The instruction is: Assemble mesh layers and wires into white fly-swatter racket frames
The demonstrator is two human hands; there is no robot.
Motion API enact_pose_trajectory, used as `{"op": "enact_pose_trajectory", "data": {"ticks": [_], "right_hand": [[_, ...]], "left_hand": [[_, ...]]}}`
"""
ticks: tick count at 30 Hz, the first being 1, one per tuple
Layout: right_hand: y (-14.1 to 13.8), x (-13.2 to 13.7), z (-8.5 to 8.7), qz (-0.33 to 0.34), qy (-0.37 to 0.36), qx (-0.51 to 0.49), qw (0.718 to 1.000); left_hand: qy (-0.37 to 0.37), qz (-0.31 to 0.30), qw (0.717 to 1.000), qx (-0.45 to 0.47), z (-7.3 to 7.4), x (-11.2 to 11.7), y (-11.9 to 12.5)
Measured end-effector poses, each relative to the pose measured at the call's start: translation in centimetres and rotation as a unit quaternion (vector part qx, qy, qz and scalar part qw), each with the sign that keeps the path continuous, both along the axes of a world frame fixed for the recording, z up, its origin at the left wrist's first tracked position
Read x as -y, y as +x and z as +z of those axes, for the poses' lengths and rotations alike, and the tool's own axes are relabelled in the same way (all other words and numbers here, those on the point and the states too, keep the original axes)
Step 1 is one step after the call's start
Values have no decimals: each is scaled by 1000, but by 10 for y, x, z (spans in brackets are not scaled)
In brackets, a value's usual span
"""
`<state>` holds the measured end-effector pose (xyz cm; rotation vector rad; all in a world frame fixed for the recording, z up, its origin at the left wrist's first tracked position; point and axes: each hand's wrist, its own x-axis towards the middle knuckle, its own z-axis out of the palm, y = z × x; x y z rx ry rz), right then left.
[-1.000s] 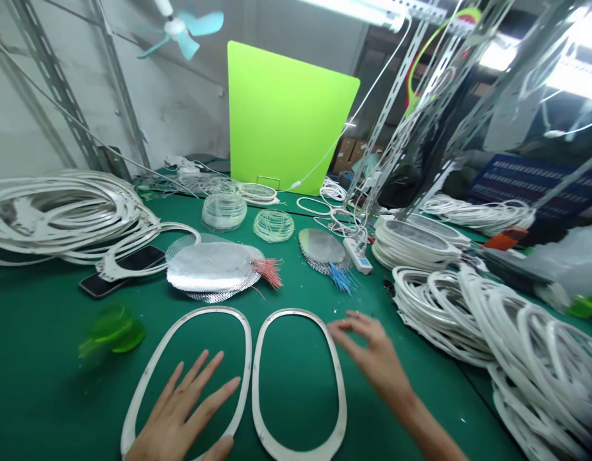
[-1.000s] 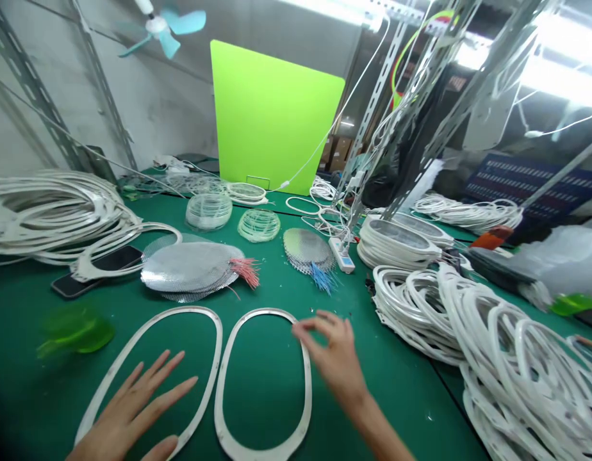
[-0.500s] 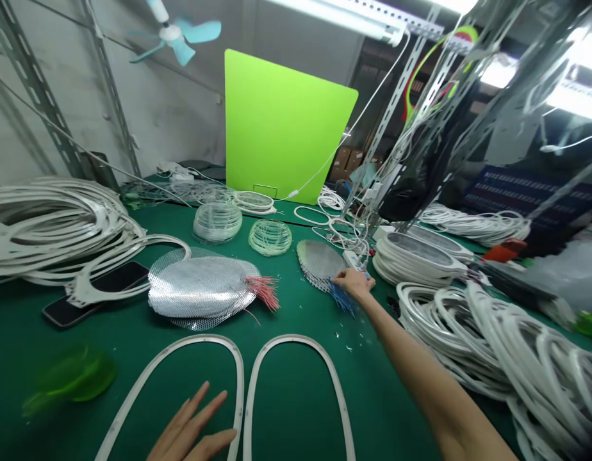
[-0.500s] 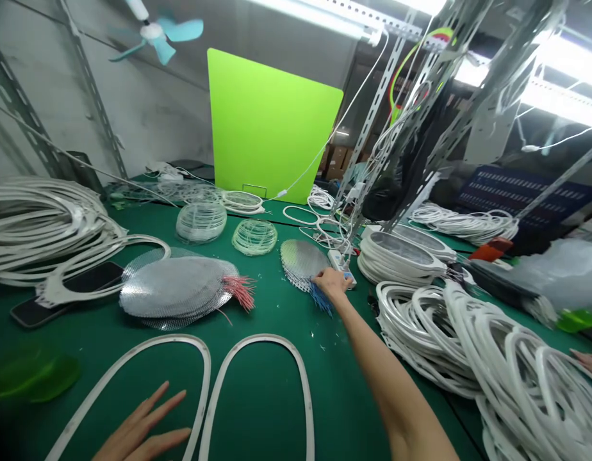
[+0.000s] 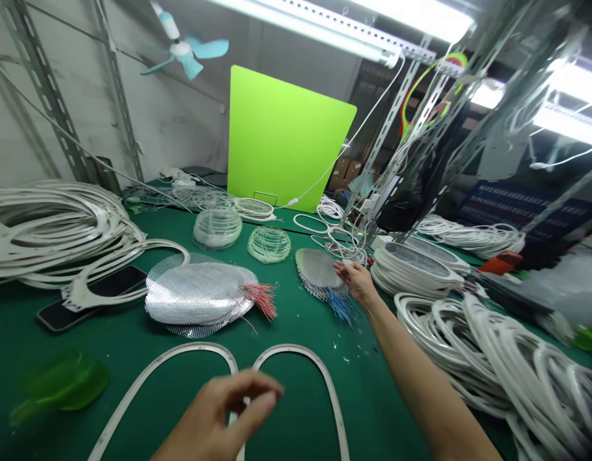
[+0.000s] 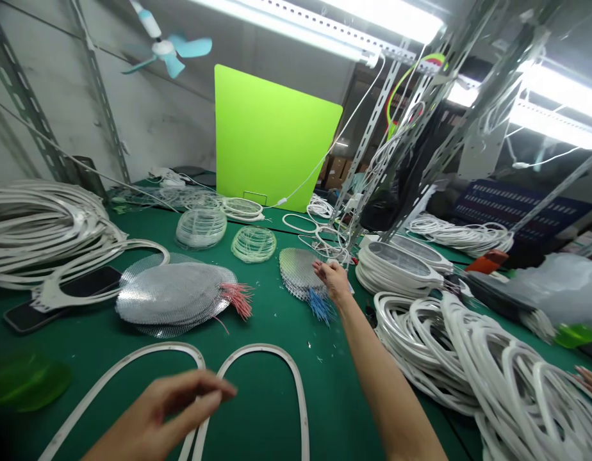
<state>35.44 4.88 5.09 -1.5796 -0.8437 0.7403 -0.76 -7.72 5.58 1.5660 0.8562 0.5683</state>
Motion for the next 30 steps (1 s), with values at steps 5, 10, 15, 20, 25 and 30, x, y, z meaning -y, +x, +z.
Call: {"op": "enact_pose_trajectory", "data": {"ticks": [5, 10, 15, 20, 25, 30], "right_hand": [[-54, 40, 13, -2, 145, -56, 988], [-95, 130, 21, 85, 80, -133, 984], [-109, 189, 16, 138, -14, -399, 906], [-172, 207, -6, 123, 74, -487, 862], [-216, 235, -24, 69, 68, -484, 870], [-229, 270, -36, 20, 68, -506, 860]], "left_hand": [[-273, 75, 943, 178, 38, -80, 89], [-285, 145, 902, 290, 35, -110, 115], [-317, 157, 899, 257, 21, -63, 71], [-334, 196, 896, 219, 5, -11, 43], [-302, 173, 920, 181, -8, 29, 21], [-328, 163, 916, 161, -18, 61, 7]]}}
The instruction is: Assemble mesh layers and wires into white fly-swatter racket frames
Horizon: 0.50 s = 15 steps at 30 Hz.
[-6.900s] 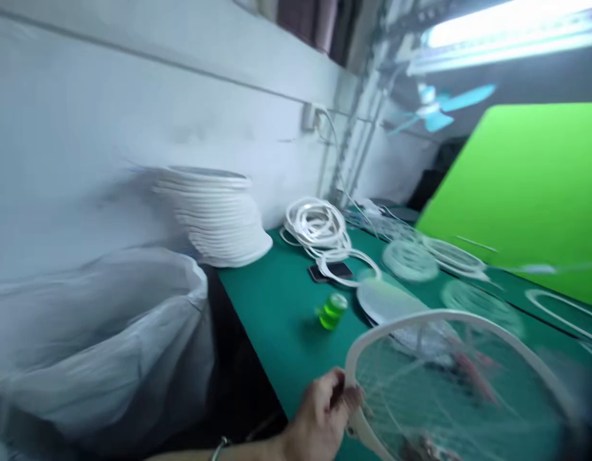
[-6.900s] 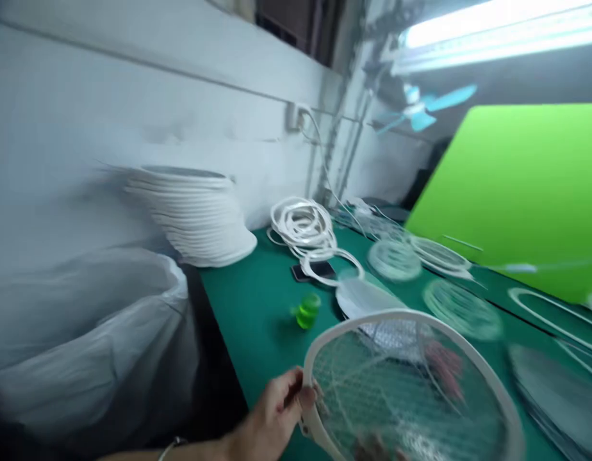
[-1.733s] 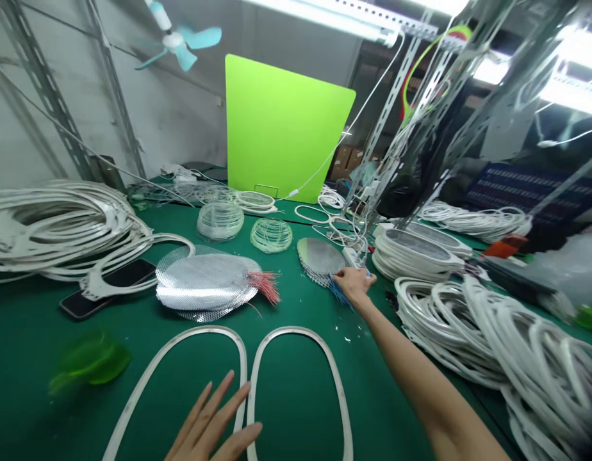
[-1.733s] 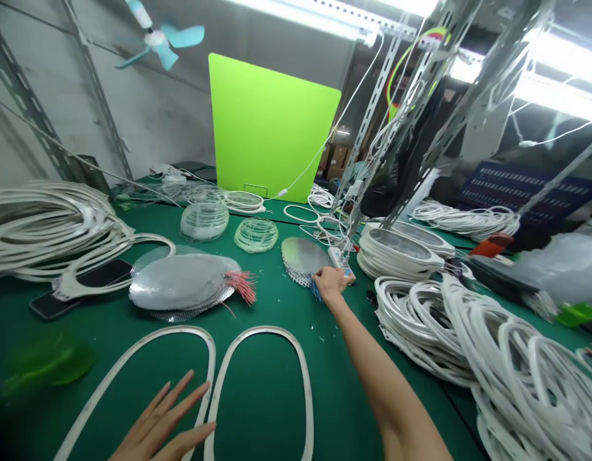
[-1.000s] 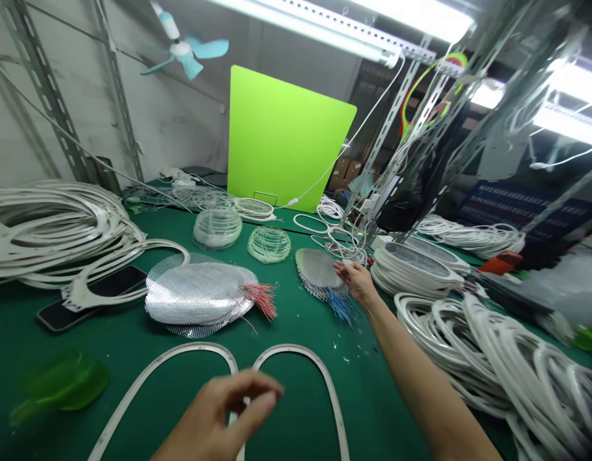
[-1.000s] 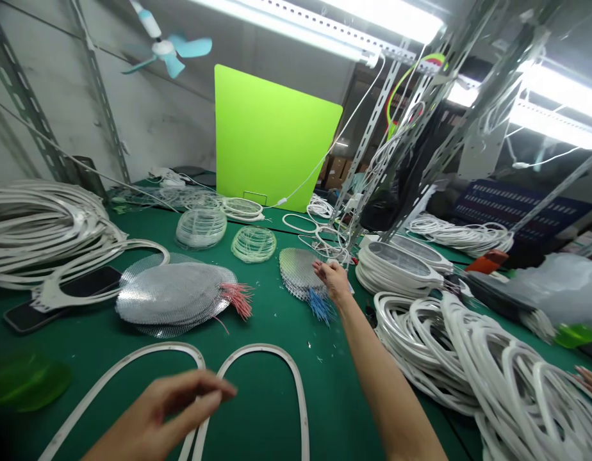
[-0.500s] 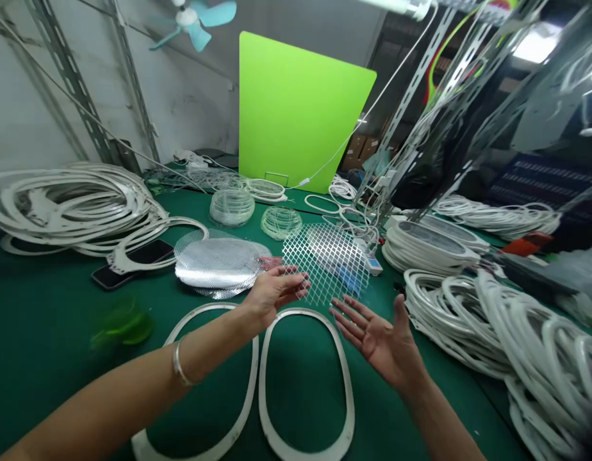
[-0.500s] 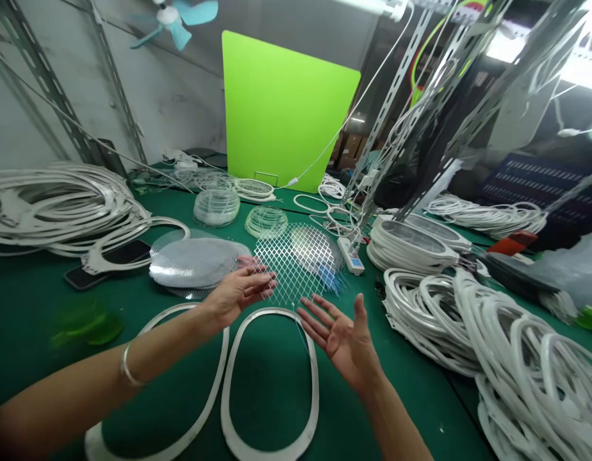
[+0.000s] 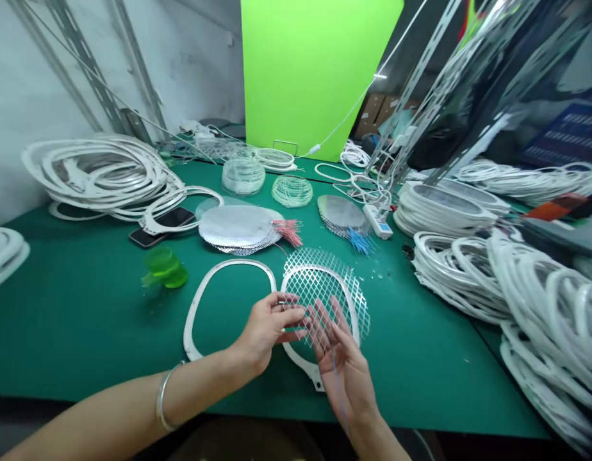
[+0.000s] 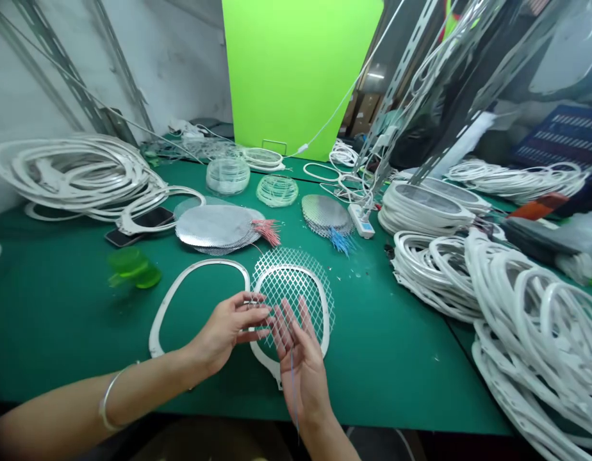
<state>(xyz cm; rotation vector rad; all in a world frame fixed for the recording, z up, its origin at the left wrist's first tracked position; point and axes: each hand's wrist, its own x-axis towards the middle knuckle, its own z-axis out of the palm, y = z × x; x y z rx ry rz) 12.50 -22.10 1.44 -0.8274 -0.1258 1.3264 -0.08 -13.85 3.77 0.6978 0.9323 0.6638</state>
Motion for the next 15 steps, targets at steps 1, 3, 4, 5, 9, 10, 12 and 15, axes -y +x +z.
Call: {"op": "enact_pose_trajectory", "data": {"ticks": [1, 3, 4, 5, 9, 10, 12, 15], "right_hand": [[-3, 5, -2, -8, 3, -14, 1000], [-9, 11, -5, -27, 8, -27, 999], [-12, 12, -6, -41, 8, -24, 999], [-15, 12, -7, -55, 4, -16, 998], [-15, 10, -6, -97, -14, 37, 995], [-11, 10, -5, -100, -14, 53, 994], [0, 12, -1, -102, -11, 86, 991], [19, 17, 11, -106, -8, 153, 983]], "left_hand": [[-5, 4, 1000, 0, -2, 4, -1], [-15, 9, 1000, -2, -6, 11, -1], [-22, 7, 1000, -4, -7, 14, -1], [-29, 3, 1000, -7, -9, 16, 0], [-42, -48, 998, -18, -10, 19, -4], [-38, -62, 997, -27, -9, 18, -6], [-13, -78, 995, -56, -7, 14, -14], [67, -70, 990, -102, -4, -1, -28]]}}
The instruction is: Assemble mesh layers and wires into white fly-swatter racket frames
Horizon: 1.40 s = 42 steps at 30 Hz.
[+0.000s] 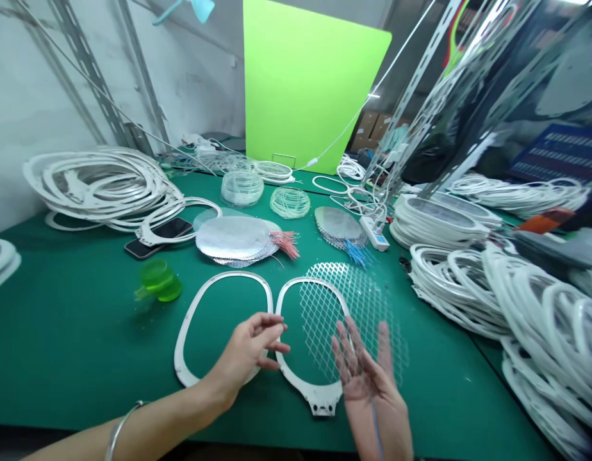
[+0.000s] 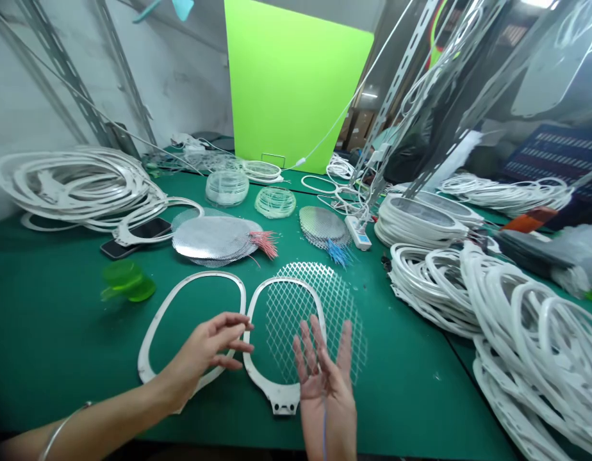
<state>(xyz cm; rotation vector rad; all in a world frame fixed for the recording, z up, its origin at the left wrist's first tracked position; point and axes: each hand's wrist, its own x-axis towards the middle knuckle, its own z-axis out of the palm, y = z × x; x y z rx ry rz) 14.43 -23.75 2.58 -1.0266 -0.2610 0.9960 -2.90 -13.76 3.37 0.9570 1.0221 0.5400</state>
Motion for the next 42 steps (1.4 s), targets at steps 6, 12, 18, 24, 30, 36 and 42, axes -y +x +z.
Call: {"op": "enact_pose_trajectory", "data": {"ticks": [6, 12, 18, 24, 30, 36, 42], "right_hand": [[13, 4, 22, 39, -78, 428, 899], [-6, 2, 15, 172, -71, 644, 742], [1, -11, 24, -48, -26, 135, 989], [-5, -11, -22, 27, -82, -169, 982], [-21, -9, -44, 18, -74, -205, 976], [-21, -12, -41, 11, -104, -190, 976], [-25, -13, -44, 23, -111, -130, 985]], "left_hand": [[270, -31, 956, -115, 4, -48, -10], [415, -99, 857, -289, 1, -84, 3], [408, -95, 871, -255, 3, -85, 8], [439, -121, 842, -291, -11, -93, 15], [507, -204, 761, -350, -34, -110, 26], [510, -226, 751, -353, -48, -113, 33], [523, -213, 752, -340, -52, -112, 33]]}}
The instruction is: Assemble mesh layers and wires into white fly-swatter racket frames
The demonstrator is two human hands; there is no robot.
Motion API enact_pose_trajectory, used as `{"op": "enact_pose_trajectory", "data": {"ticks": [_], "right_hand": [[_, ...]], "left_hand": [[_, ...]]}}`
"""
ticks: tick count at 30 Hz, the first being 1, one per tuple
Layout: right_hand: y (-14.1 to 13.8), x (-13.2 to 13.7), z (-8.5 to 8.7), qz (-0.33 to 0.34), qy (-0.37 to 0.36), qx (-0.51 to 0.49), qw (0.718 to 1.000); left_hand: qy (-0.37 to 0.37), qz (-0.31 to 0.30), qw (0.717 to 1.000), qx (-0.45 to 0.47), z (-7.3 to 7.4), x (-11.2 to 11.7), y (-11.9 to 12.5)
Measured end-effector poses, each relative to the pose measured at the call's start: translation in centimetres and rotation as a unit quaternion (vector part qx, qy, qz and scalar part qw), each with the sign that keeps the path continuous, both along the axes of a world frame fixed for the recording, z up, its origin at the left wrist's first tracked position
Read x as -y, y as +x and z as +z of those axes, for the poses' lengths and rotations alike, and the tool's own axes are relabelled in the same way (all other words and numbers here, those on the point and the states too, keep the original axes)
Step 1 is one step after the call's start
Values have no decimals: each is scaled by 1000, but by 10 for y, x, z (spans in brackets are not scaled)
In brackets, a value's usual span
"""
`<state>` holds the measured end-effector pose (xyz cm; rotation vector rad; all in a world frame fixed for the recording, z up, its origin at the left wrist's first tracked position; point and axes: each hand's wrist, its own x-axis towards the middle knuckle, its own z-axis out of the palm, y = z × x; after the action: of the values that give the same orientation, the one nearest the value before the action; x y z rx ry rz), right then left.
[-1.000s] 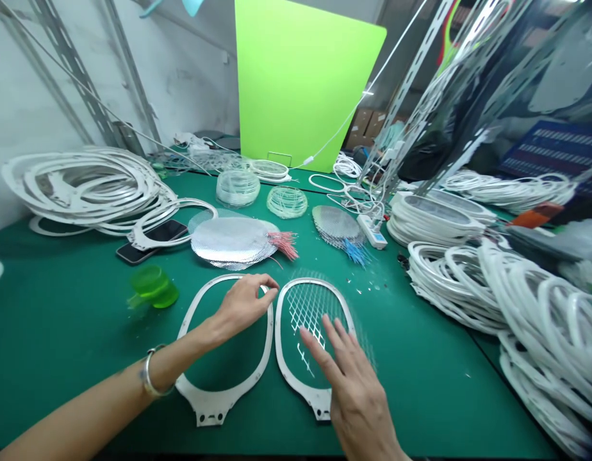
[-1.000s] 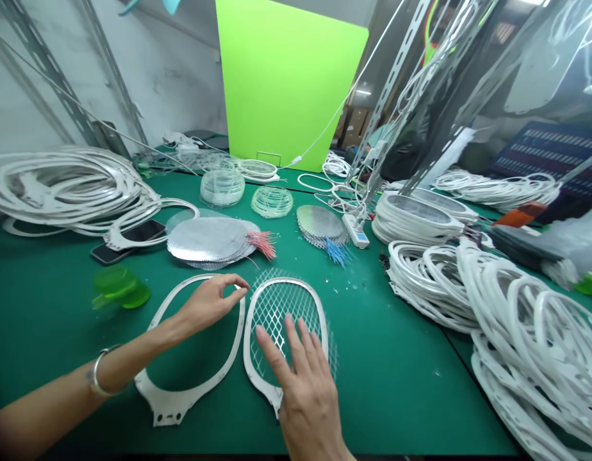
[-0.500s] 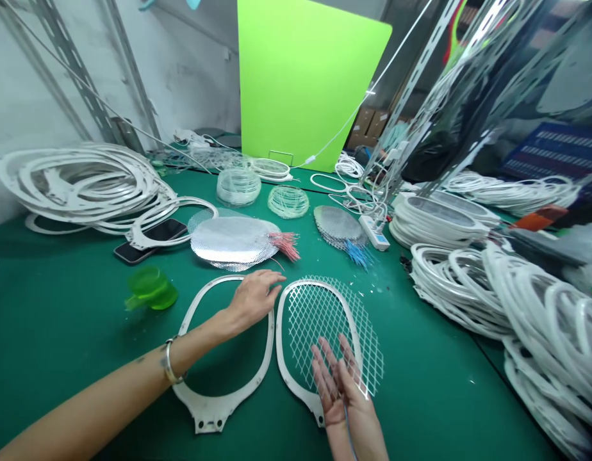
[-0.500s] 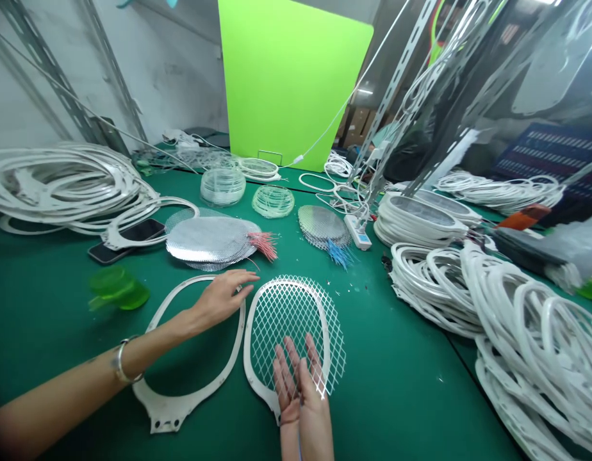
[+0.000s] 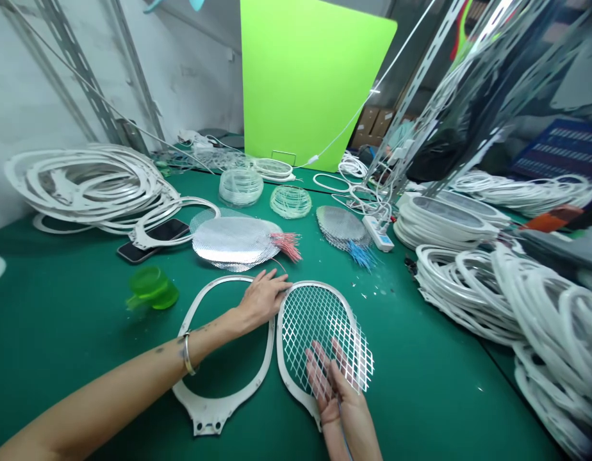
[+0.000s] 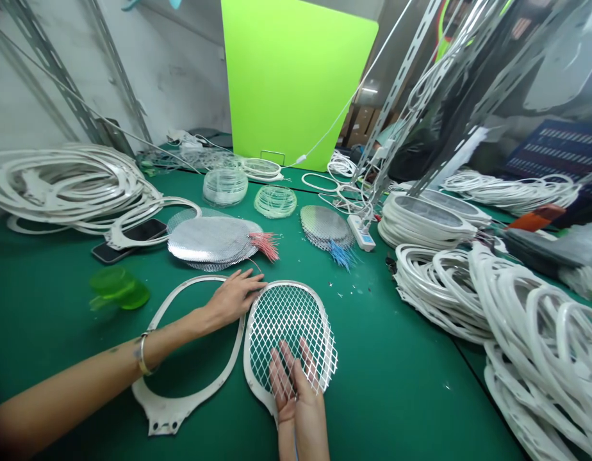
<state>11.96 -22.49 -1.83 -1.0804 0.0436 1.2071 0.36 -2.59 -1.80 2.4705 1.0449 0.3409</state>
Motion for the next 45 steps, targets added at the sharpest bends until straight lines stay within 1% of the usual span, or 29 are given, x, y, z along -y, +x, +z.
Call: {"op": "enact_pose_trajectory", "data": {"ticks": [3, 5, 6, 9, 10, 11, 13, 14, 15, 18, 21, 23, 26, 27, 29, 31, 32, 33, 35, 36, 37, 38, 39, 40, 41, 42, 43, 44, 45], "right_hand": [[1, -1, -6, 14, -7, 22, 1000], [2, -1, -13, 21, -17, 26, 999], [2, -2, -16, 27, -23, 26, 999], [3, -3, -22, 34, -39, 17, 999], [2, -3, -22, 28, -42, 13, 999], [1, -4, -22, 19, -44, 8, 999], [-1, -4, -19, 2, -45, -1, 999], [-2, -5, -18, -3, -45, -3, 999], [-3, -4, -16, -6, -48, -2, 999], [-3, -3, -13, -12, -66, 10, 998], [-3, -4, -8, -21, -71, 4, 997], [-3, -7, -2, -22, -65, -15, 998], [-3, -7, 10, -18, -71, -55, 996], [-2, -4, 14, -11, -77, -68, 995], [2, 9, 22, 30, -84, -91, 992], [10, 30, 29, 110, -104, -94, 984], [16, 42, 33, 167, -129, -84, 974], [24, 54, 37, 237, -164, -62, 956], [40, 73, 46, 375, -227, 28, 898], [49, 78, 50, 422, -238, 97, 869], [57, 80, 55, 440, -234, 183, 847], [64, 78, 58, 427, -221, 283, 830], [71, 73, 60, 389, -204, 390, 809], [76, 65, 60, 338, -188, 496, 778], [80, 55, 58, 289, -167, 593, 733], [83, 44, 53, 255, -137, 675, 679], [85, 33, 46, 244, -96, 738, 621], [86, 22, 37, 257, -48, 782, 566], [88, 13, 27, 287, 2, 807, 516]], "left_hand": [[-7, -6, 1000, 0, 0, -4, -1], [-12, -18, 1000, -4, 3, -5, -1], [-11, -12, 1000, -4, 5, -4, -1], [11, 23, 1000, 15, 14, 12, 1], [12, 14, 1000, 24, 17, 22, 2], [7, -15, 999, 30, 19, 33, 4], [-18, -97, 995, 16, 19, 58, 9], [-28, -124, 992, -2, 16, 68, 11], [-32, -135, 990, -21, 13, 78, 14], [-10, -107, 993, -58, -1, 93, 19], [16, -96, 993, -70, -11, 94, 22], [27, -98, 991, -82, -11, 93, 24], [33, -105, 989, -100, -5, 91, 27], [33, -108, 988, -106, -2, 90, 28], [32, -115, 986, -120, 3, 90, 28], [43, -123, 982, -134, 6, 90, 27], [50, -126, 981, -141, 6, 90, 26], [58, -128, 979, -145, 6, 90, 25], [70, -130, 978, -148, 3, 91, 23], [72, -131, 978, -146, 1, 91, 22], [73, -134, 978, -143, -1, 90, 21], [72, -136, 978, -141, -3, 90, 21], [70, -137, 978, -141, -4, 90, 21], [68, -139, 978, -143, -4, 90, 21], [66, -141, 977, -146, -4, 90, 21], [66, -142, 976, -148, -4, 89, 21], [70, -143, 976, -148, -4, 89, 21], [76, -143, 976, -147, -4, 89, 20], [81, -143, 976, -144, -3, 89, 20]]}}
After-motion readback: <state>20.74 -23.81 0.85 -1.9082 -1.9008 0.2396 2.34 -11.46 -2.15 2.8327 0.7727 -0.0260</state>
